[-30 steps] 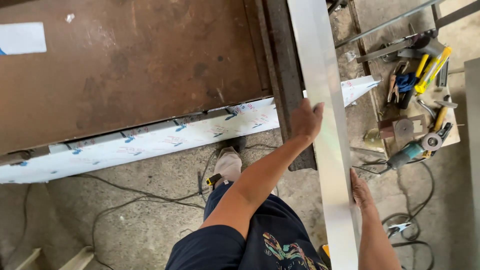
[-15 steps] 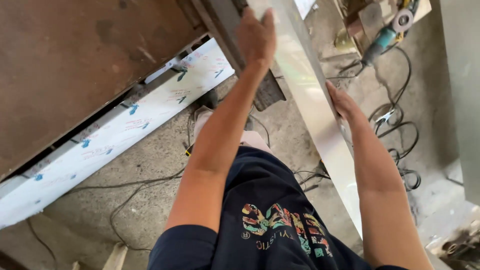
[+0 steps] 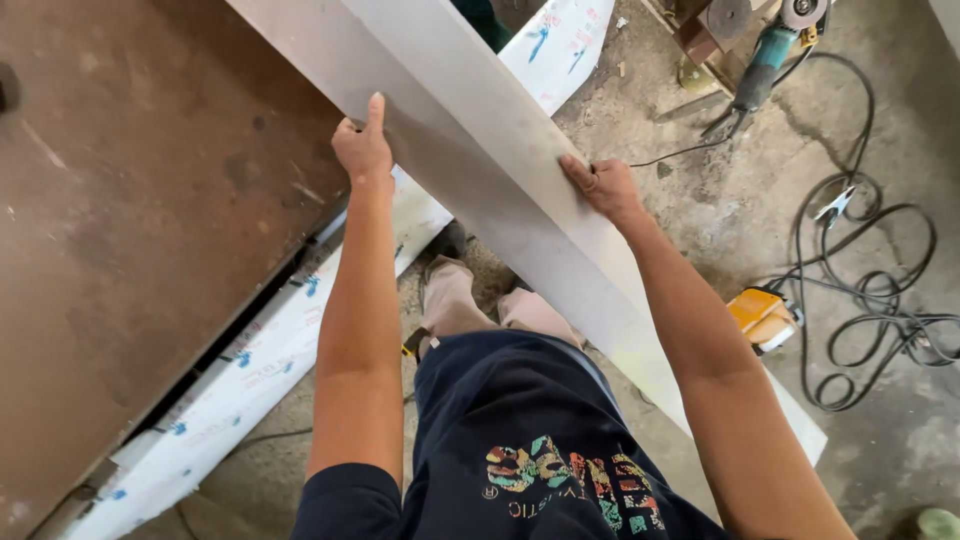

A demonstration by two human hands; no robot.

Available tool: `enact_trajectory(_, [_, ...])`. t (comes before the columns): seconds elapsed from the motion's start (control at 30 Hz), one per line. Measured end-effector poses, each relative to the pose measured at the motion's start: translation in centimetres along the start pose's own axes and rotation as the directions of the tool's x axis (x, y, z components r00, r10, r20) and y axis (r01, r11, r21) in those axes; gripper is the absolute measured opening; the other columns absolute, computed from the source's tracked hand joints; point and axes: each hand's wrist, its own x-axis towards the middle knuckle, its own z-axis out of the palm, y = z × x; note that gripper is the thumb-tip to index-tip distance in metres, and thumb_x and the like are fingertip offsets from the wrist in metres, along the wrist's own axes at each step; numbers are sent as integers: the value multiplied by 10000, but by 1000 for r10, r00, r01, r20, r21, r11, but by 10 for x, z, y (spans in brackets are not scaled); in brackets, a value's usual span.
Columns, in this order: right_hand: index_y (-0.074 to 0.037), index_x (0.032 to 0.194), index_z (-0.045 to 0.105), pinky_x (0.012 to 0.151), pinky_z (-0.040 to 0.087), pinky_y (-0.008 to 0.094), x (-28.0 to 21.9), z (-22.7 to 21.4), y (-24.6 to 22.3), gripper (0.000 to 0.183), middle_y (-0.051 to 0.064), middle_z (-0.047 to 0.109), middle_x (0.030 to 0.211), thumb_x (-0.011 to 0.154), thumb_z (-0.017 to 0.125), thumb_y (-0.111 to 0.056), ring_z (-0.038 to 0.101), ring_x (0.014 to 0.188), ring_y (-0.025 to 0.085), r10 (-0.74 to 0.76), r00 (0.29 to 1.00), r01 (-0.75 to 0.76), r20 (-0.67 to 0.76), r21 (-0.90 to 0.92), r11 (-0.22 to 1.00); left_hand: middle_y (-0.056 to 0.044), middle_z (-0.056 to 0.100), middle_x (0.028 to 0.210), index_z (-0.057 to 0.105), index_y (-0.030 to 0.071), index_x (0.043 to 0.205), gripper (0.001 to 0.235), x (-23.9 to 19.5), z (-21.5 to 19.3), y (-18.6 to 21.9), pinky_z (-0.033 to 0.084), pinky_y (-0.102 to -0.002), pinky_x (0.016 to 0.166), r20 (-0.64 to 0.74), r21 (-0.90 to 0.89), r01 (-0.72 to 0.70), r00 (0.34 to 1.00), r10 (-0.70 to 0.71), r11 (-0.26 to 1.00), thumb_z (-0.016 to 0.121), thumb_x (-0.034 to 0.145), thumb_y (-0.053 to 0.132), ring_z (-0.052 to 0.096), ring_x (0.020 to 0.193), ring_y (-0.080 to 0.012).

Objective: The recorder is measuring, handling, and checking the fit of sheet metal and square-tube metal pieces on a workshop table.

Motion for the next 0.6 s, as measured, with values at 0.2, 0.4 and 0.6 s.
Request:
enact_trajectory(0.2, [16, 669, 700, 611, 512, 404, 33, -9, -5, 852, 161, 638, 623, 878, 612, -806, 623, 585, 249, 47, 999, -47, 5, -23, 999, -91, 759, 860, 729, -39, 921, 486, 34, 21, 9, 554, -345, 698, 22, -66, -180, 983, 182, 981, 835, 820, 425, 653, 745, -171])
enact_trajectory(0.4, [-11, 898, 773, 685, 501, 454, 67, 10, 52, 756, 241, 649, 710, 988, 506, -713, 624, 659, 308, -72, 994, 85, 87, -153, 985, -227, 743, 1005, 688, -86, 1027, 604, 11, 36, 24, 562, -459, 828, -148, 49, -372, 915, 375, 927, 754, 897, 501, 725, 919, -349])
enact_trajectory(0.6, [16, 956, 750, 661, 502, 425, 31, -16, -3, 716, 201, 660, 696, 983, 553, -672, 617, 664, 241, 160, 982, -158, 98, -36, 987, -224, 718, 916, 626, -62, 930, 585, -17, 31, 59, 566, -447, 782, -118, 87, -138, 982, 148, 987, 719, 904, 515, 715, 843, -331])
